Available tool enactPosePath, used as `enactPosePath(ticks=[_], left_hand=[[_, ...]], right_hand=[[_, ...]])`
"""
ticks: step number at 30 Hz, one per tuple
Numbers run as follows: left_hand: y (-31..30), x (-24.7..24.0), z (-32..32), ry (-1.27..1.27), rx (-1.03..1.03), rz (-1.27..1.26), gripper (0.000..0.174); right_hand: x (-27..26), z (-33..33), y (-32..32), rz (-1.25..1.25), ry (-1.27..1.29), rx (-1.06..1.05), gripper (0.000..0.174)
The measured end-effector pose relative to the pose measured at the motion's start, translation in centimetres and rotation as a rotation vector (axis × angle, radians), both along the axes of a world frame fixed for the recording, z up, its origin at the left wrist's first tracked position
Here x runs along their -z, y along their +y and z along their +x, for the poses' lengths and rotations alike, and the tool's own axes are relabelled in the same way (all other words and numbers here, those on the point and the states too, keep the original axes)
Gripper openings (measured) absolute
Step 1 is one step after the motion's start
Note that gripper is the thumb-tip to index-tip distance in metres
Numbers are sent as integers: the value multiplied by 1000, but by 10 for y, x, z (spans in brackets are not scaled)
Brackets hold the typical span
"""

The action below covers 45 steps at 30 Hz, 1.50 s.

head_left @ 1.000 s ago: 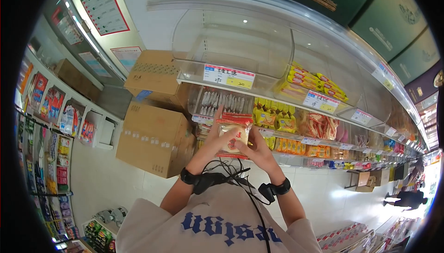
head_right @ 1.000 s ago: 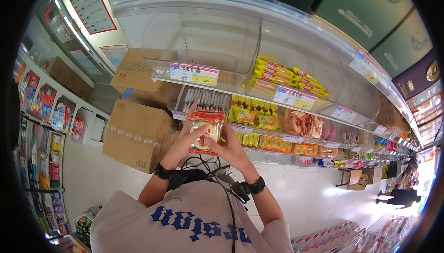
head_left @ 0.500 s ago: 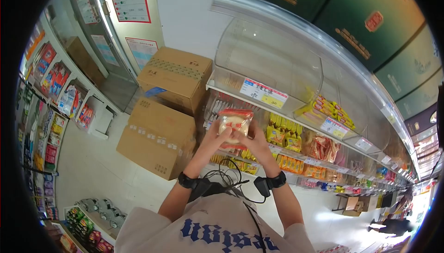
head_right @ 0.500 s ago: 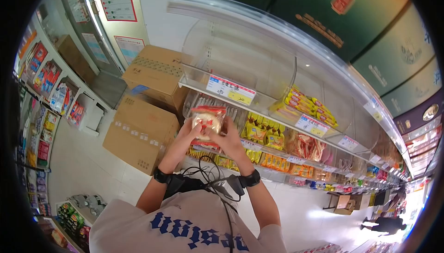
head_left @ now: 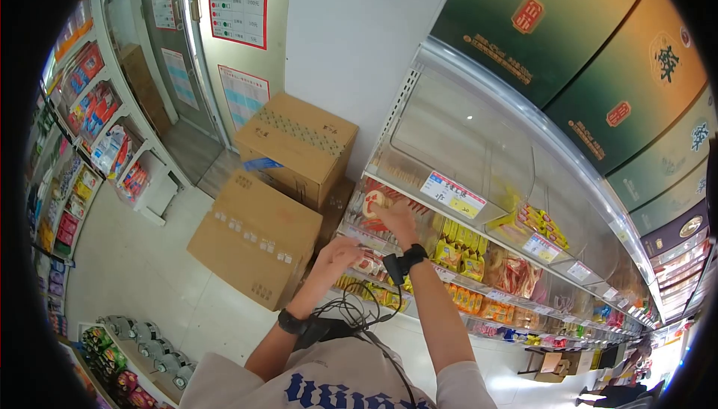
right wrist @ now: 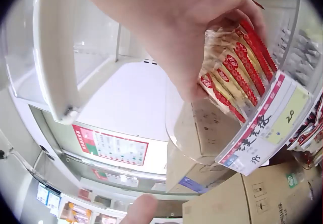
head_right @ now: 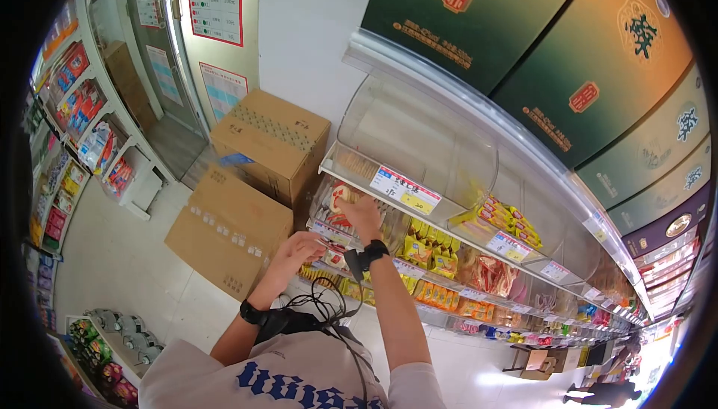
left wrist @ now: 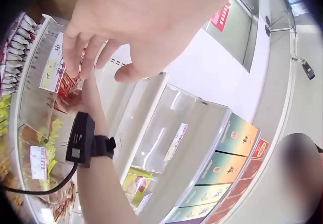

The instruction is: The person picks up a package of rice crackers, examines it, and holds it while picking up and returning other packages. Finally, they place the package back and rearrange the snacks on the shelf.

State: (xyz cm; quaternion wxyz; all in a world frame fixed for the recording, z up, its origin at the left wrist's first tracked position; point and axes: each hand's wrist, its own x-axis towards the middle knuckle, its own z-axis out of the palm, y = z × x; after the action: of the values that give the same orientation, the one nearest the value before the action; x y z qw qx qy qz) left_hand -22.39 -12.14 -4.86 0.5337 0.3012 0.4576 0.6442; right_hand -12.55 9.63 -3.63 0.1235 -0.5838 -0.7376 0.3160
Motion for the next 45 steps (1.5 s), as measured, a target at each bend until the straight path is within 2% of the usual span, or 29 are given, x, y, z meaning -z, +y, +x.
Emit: enactPosePath(ticks=[2,3,9,12,13,15,18,20,22,23,26,28,29,32,35,38,41,44,45], left_hand=[[-5,-2,-1,14,12,-15,29],[-7,-2,-1,19,15,-23,28],[-12,1,-6,-48,43,46,22],[-7,10,-7,-6,49,-3,21],[-2,14,-8,-3,52,38,21],[1,4,-9,123,12,-10,21],[15,-7,-7,278,-46,26,25],[32,-2,-4,339,-104,108,28],[54,13,1,367,-175,205,31],[67,20,2,235,-158,178,28],[92,27,-3,-161,-105,78,21],[98,12,-12,-423,-70,-3,14],[97,5,-13,-404,-48,9,4],[111,13,-11,-417,-29,-35,2],[136,62,-16,-474,11,-28,5],[149,62,-13,-559,-44,-66,9],[158,76,-17,-586,-17,-46,6],[158,62,-11,-561,-78,-74,7],[155,55,-12,-589,-71,-73,7]], right_hand=[[18,-16,5,-12,-106,25,90],[22,-23,9,-95,-123,-25,100],[30,-44,3,-46,-142,134,121],[43,-48,10,5,-85,176,116],[53,-50,17,66,18,170,110],[63,-43,31,-79,328,-33,103],[86,-23,42,-99,335,-93,79],[96,-14,39,-15,179,38,74],[81,-7,30,80,203,-101,77],[71,-5,25,129,217,-167,78],[59,-9,12,107,215,-53,82],[65,-11,14,81,247,-33,82],[68,-10,15,67,263,-22,83],[48,-9,4,40,301,-54,85],[92,-4,29,-18,196,-75,82],[86,1,27,-123,394,-144,76],[75,5,14,57,315,-186,69],[100,11,28,89,375,-298,72],[94,10,26,15,407,-274,73]])
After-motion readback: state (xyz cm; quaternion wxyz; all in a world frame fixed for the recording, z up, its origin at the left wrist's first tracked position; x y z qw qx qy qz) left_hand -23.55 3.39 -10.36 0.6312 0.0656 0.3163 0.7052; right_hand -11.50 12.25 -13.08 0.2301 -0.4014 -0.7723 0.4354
